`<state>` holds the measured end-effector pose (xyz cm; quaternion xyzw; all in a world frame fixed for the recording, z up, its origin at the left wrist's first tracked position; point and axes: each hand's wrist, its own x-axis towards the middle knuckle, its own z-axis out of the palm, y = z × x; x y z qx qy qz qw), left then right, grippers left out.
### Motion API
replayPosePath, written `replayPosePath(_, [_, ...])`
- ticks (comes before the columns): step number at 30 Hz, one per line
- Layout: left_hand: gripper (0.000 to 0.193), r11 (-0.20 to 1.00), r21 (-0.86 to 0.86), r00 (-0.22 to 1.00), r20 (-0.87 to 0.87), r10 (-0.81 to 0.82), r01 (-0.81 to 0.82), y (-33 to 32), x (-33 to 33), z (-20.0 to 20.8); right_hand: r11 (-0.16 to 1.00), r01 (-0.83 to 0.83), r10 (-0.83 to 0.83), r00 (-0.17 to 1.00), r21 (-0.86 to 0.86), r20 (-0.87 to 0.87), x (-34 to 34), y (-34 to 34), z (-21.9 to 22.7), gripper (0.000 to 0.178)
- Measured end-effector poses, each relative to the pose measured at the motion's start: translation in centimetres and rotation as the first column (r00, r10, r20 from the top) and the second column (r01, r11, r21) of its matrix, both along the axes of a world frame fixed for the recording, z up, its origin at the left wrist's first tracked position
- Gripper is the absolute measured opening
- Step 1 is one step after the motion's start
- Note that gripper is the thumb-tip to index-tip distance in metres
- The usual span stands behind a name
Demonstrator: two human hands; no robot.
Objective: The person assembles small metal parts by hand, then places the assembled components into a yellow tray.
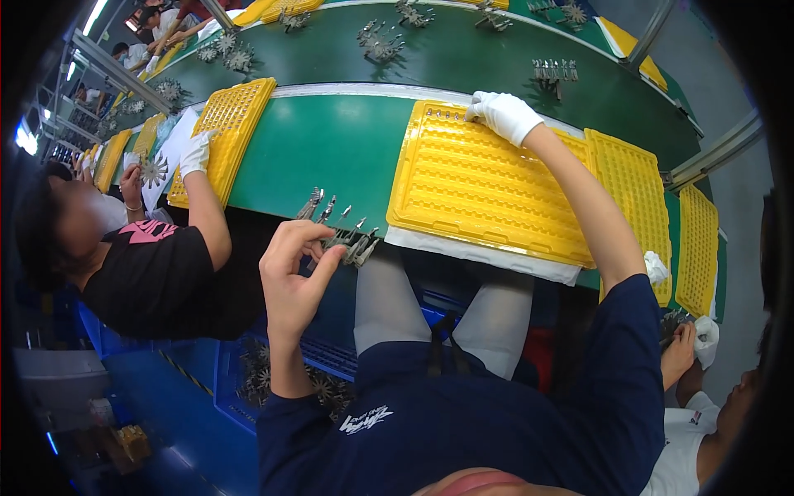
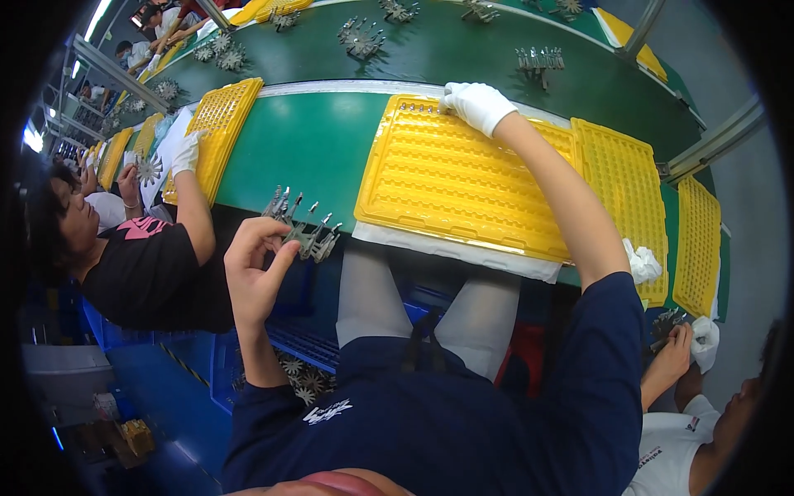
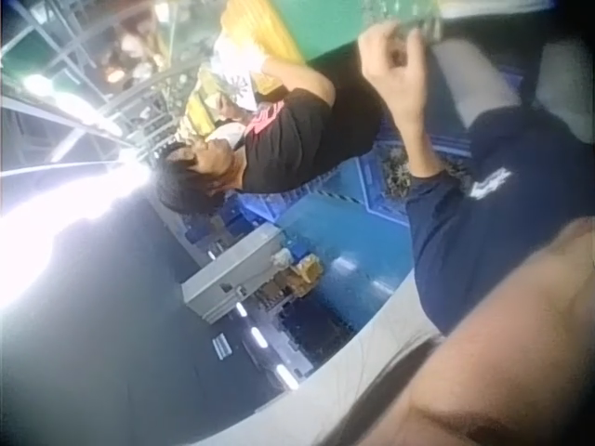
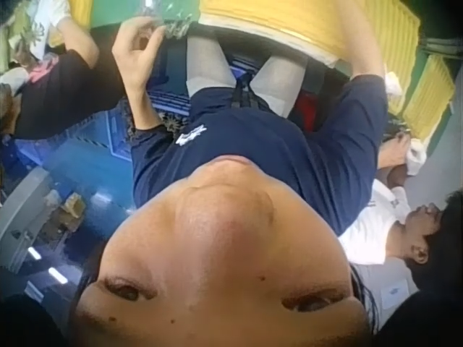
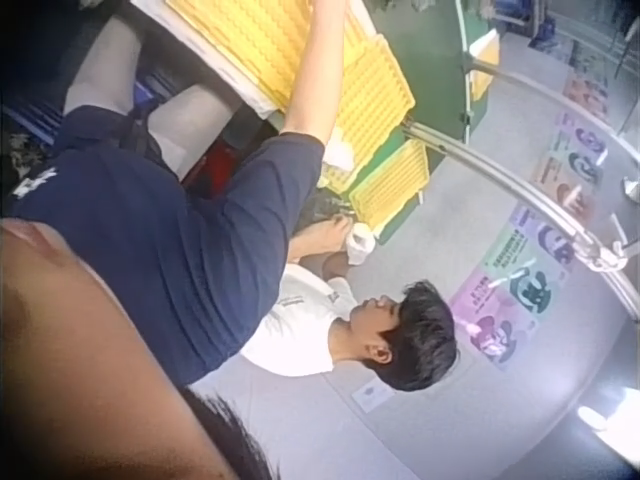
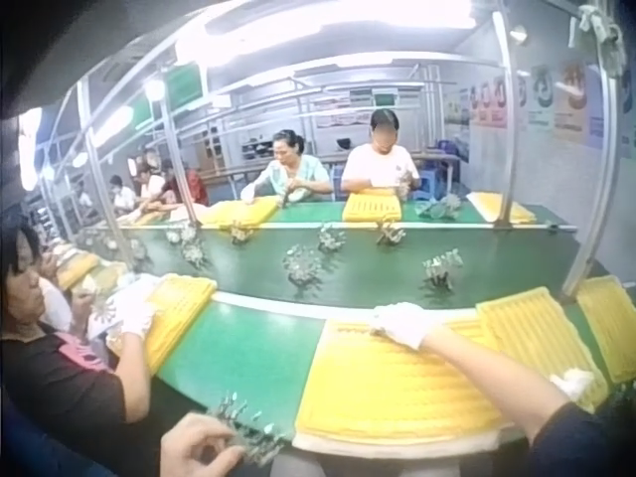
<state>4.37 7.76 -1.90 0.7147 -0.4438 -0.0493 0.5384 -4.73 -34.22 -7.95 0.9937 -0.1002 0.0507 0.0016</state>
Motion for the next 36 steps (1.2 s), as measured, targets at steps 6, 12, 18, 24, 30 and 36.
replayPosePath(6, [0.013, 0.995, 0.06, 0.983, 0.171, 0.071, -0.082, -0.6, -0.3, 0.9, 0.993, -0.114, 0.111, 0.983, 0.015, 0.144, -0.5, -0.5, -0.2, 0.017])
replayPosePath(12, [0.012, 0.982, 0.142, 0.948, 0.31, 0.076, -0.125, -0.8, -0.6, 2.2, 0.876, -0.21, -0.009, 0.893, 0.433, 0.45, -1.5, 10.0, 4.3, 0.012])
replayPosePath(18, [0.011, 0.981, 0.139, 0.959, 0.268, 0.095, -0.136, -1.1, -1.8, 2.6, 0.669, -0.464, 0.192, 0.863, 0.581, 0.467, -2.0, 19.3, 8.0, 0.014])
replayPosePath(24, [0.012, 0.994, 0.071, 0.947, 0.316, 0.057, -0.084, -1.3, -1.9, 2.8, 0.578, -0.514, 0.161, 0.833, 0.634, 0.529, -2.4, 20.8, 8.5, 0.015])
replayPosePath(30, [0.011, 0.992, 0.053, 0.948, 0.306, 0.093, -0.115, -0.7, -2.0, 3.2, 0.61, -0.552, 0.214, 0.805, 0.568, 0.553, -2.0, 21.0, 8.7, 0.016])
replayPosePath(36, [0.009, 0.998, 0.022, 0.944, 0.327, 0.041, -0.051, -0.6, -2.0, 3.1, 0.668, -0.551, 0.292, 0.812, 0.5, 0.505, -2.8, 21.1, 9.9, 0.017])
